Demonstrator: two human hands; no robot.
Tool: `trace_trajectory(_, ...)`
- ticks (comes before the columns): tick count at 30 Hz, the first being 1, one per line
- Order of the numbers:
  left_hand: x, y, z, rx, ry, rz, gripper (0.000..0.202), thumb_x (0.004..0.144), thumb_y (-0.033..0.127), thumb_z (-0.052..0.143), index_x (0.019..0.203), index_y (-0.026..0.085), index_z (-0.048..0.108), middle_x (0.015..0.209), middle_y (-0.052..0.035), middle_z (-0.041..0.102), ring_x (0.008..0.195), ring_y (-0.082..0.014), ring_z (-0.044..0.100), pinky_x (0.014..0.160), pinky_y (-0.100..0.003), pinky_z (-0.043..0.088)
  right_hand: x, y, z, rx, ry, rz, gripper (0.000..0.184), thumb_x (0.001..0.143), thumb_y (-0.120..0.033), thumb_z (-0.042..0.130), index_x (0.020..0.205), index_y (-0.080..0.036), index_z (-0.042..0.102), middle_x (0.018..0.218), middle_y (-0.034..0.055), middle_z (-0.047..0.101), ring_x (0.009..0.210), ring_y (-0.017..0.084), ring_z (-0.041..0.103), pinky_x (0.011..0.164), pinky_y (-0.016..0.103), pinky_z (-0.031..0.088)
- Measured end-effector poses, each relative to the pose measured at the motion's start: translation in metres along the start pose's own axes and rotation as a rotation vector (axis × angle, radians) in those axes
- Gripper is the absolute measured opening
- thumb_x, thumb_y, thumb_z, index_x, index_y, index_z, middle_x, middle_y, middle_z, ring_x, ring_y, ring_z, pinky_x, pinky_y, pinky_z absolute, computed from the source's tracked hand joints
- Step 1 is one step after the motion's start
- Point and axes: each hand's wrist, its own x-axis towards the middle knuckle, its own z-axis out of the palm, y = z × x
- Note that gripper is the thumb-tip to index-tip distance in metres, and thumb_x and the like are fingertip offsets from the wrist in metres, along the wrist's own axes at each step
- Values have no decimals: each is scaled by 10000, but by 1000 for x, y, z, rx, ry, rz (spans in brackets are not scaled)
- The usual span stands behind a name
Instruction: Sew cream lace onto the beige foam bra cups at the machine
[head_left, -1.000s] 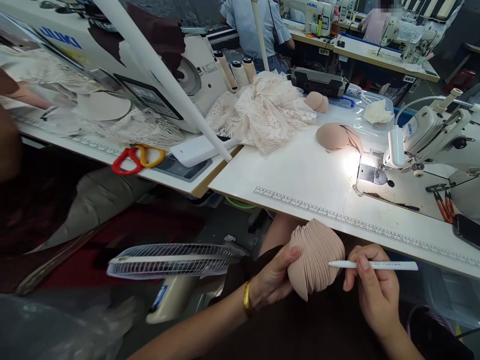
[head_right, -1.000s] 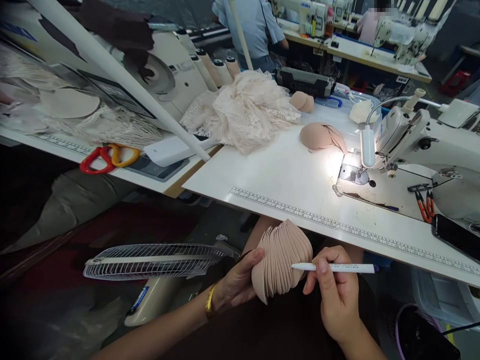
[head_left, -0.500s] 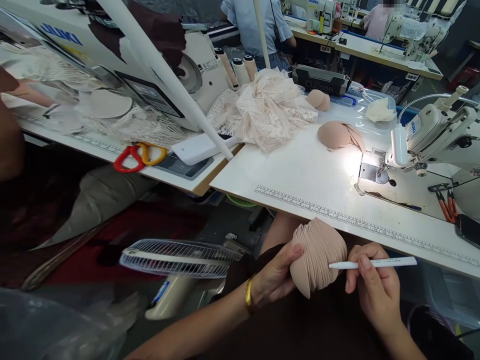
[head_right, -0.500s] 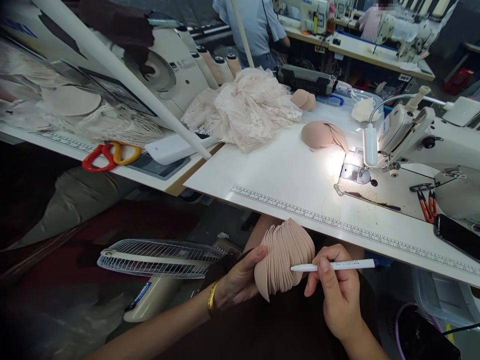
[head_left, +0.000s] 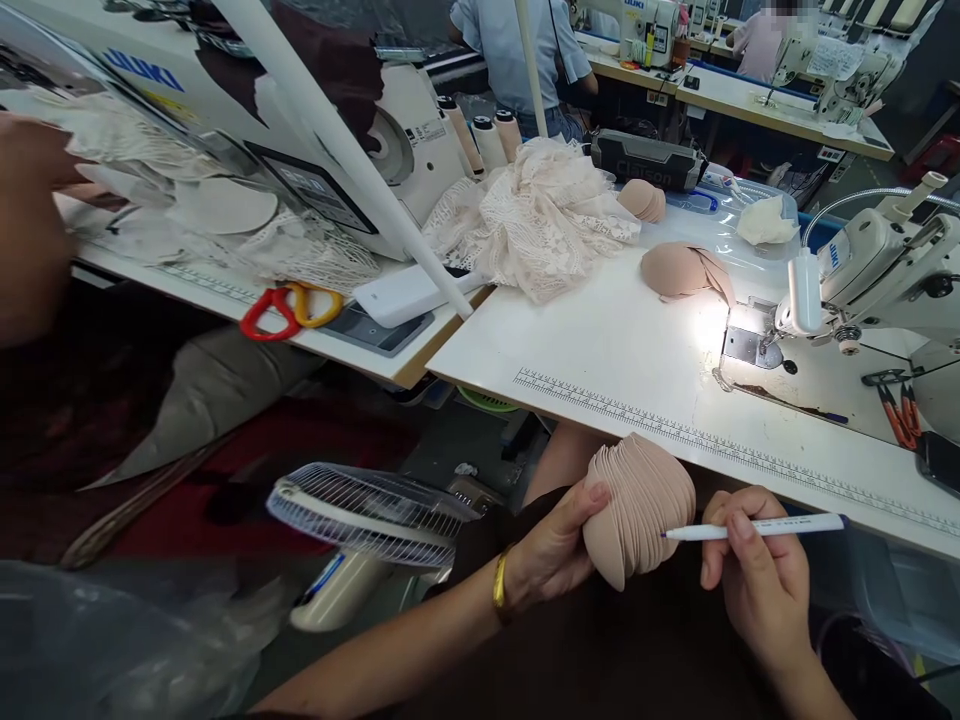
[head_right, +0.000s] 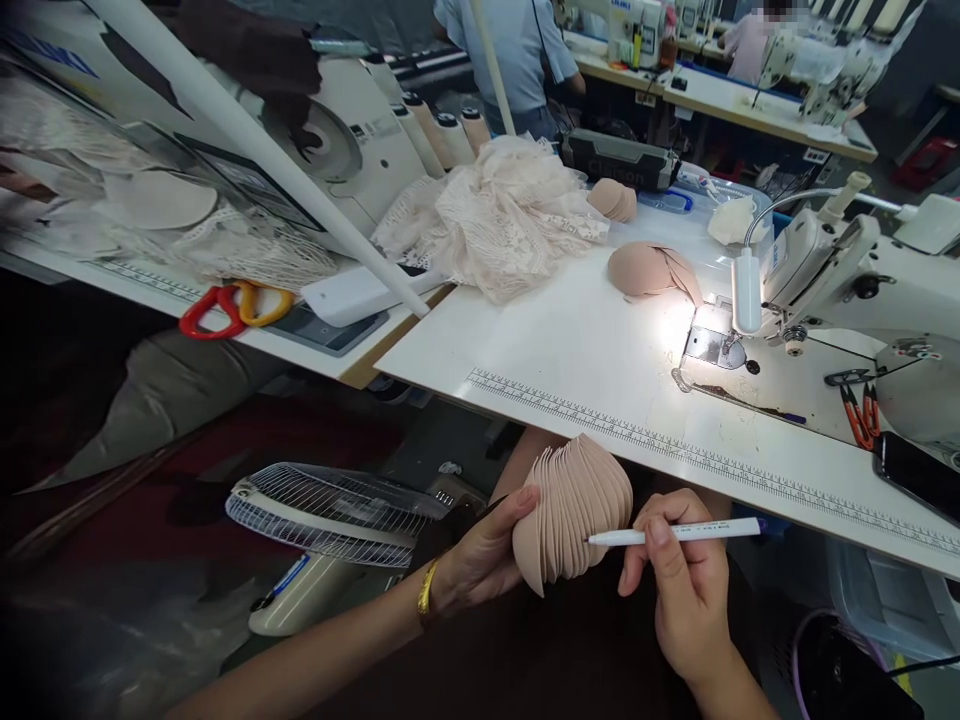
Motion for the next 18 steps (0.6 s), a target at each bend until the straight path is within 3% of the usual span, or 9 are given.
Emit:
trace_trajectory(7,0,0,4,17,5,13,630,892,512,807,1359,116,656,1126,-136,791,1089,-304,736,945,-369,577,-1,1,3,-9,-32,16,164,1105,-273,507,1001,-232,627,629,-31,645,604,157,579,638,319,454)
trace_trajectory(13,1,0,3,6,-1,9,673,881,512,816,1413,143,630,1190,-149,775,1095,-298,740,853,-314,601,-2,0,2,-16,-29,-28,185,1112,-262,494,1000,-245,640,625,-33,632,646,159,551,654,310,431)
trace_trajectory(18,1,2,6,13,16,2,715,876,499,826,1427,93,617,1178,-180,773,1166,-332,709,905,-334,594,-4,2,2,-22,-75,-4,187,1114,-267,498,1001,-242,645,666,-30,640,647,149,557,676,314,441)
